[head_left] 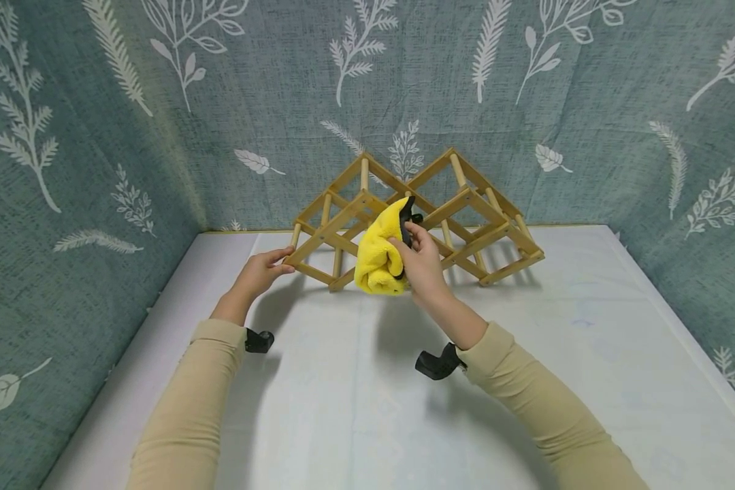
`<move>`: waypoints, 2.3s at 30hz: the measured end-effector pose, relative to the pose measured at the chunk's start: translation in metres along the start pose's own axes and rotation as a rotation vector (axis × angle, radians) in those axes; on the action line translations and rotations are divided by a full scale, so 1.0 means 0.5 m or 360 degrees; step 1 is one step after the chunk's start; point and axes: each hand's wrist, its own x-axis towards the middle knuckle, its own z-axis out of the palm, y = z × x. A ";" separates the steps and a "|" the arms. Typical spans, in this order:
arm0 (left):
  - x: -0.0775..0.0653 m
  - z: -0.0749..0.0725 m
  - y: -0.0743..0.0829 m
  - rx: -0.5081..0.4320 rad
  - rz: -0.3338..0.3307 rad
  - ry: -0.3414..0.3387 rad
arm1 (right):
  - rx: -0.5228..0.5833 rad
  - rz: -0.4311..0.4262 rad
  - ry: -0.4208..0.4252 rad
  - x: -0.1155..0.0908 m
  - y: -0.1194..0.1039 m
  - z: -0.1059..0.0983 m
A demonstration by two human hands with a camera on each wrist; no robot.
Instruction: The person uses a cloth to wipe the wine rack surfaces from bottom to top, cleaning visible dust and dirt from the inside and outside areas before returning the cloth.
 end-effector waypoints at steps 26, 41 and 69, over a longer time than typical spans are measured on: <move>-0.006 0.000 -0.001 -0.0053 -0.0036 -0.0044 | 0.0073 -0.0111 -0.0293 -0.086 -0.020 -0.049; 0.003 0.004 -0.001 -0.0071 -0.0040 -0.0035 | -0.0108 0.0045 -0.0145 -0.029 0.005 -0.067; 0.001 0.000 -0.002 -0.0075 -0.0069 -0.0055 | -0.0118 -0.0083 -0.0294 -0.002 -0.029 0.000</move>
